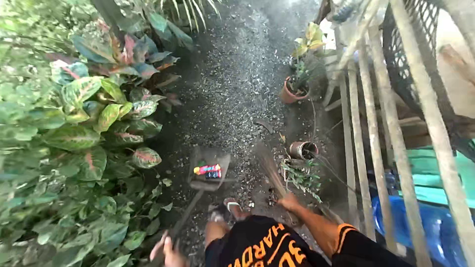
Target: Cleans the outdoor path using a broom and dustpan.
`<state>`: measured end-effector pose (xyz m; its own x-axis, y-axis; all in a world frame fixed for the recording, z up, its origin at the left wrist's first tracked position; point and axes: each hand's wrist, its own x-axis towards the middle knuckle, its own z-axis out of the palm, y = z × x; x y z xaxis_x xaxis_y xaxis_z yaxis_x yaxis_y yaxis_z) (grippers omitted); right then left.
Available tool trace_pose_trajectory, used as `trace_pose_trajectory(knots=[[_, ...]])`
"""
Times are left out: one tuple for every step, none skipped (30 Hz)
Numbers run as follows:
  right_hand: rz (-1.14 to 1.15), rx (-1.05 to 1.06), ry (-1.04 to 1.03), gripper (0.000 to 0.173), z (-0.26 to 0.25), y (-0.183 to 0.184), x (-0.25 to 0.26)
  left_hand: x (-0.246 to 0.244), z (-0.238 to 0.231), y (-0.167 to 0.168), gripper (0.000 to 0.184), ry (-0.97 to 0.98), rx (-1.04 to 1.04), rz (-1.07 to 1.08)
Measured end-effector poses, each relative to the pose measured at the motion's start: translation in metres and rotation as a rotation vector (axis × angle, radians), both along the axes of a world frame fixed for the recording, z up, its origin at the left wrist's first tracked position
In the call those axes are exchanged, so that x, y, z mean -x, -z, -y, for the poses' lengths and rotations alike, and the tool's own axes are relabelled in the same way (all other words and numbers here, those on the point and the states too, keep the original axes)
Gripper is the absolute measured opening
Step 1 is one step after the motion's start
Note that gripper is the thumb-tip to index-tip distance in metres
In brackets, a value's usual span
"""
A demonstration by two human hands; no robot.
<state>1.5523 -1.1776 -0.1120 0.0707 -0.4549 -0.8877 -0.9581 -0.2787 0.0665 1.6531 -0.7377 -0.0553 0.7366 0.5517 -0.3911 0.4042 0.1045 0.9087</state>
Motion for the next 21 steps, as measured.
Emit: trace_pose_trajectory(knots=[[0.002,-0.002,0.053,0.052,0.0,-0.005,0.003,-0.029,0.013,-0.002,0.033,-0.018,0.026,-0.018],[0.009,-0.001,0.093,0.052,0.002,-0.009,0.002,-0.06,0.027,-0.001,0.031,-0.015,0.057,-0.016],[0.014,-0.006,0.123,0.051,0.002,-0.011,0.001,-0.089,0.039,0.0,0.028,-0.001,0.083,-0.001],[0.014,-0.012,0.148,0.051,0.001,-0.012,-0.001,-0.115,0.048,0.001,0.026,0.019,0.115,0.023],[0.016,-0.019,0.179,0.051,-0.001,-0.014,-0.005,-0.141,0.058,0.0,0.025,0.045,0.155,0.048],[0.022,-0.023,0.208,0.052,-0.004,-0.016,-0.01,-0.166,0.065,0.0,0.023,0.066,0.189,0.074],[0.026,-0.027,0.239,0.052,-0.008,-0.024,-0.016,-0.189,0.073,-0.003,0.021,0.082,0.215,0.087],[0.028,-0.035,0.268,0.052,-0.013,-0.036,-0.024,-0.211,0.082,-0.008,0.02,0.099,0.241,0.088],[0.039,-0.047,0.311,0.052,-0.019,-0.05,-0.031,-0.233,0.09,-0.014,0.021,0.122,0.269,0.084],[0.077,-0.05,0.361,0.053,-0.023,-0.059,-0.047,-0.265,0.102,-0.02,0.025,0.147,0.296,0.093],[0.12,-0.038,0.401,0.052,-0.024,-0.062,-0.065,-0.303,0.117,-0.02,0.027,0.178,0.324,0.109],[0.137,-0.016,0.419,0.052,-0.024,-0.063,-0.076,-0.336,0.136,-0.018,0.028,0.2,0.351,0.116],[0.127,0.003,0.426,0.052,-0.026,-0.063,-0.081,-0.364,0.156,-0.019,0.029,0.209,0.367,0.113],[0.123,0.011,0.439,0.051,-0.027,-0.064,-0.091,-0.394,0.179,-0.023,0.027,0.21,0.372,0.115],[0.124,0.009,0.451,0.051,-0.026,-0.065,-0.106,-0.425,0.205,-0.03,0.027,0.215,0.377,0.122],[0.127,-0.002,0.481,0.051,-0.027,-0.073,-0.122,-0.453,0.23,-0.038,0.028,0.225,0.379,0.128],[0.147,-0.008,0.534,0.05,-0.027,-0.087,-0.14,-0.475,0.251,-0.047,0.029,0.246,0.381,0.133],[0.194,0.005,0.582,0.048,-0.028,-0.103,-0.157,-0.495,0.27,-0.056,0.028,0.265,0.386,0.143],[0.262,0.019,0.589,0.047,-0.026,-0.119,-0.174,-0.513,0.286,-0.065,0.026,0.282,0.393,0.155],[0.365,0.014,0.558,0.048,-0.022,-0.138,-0.188,-0.53,0.299,-0.074,0.026,0.293,0.402,0.163],[0.456,-0.07,0.514,0.05,-0.013,-0.174,-0.207,-0.545,0.311,-0.082,0.025,0.3,0.413,0.166]])
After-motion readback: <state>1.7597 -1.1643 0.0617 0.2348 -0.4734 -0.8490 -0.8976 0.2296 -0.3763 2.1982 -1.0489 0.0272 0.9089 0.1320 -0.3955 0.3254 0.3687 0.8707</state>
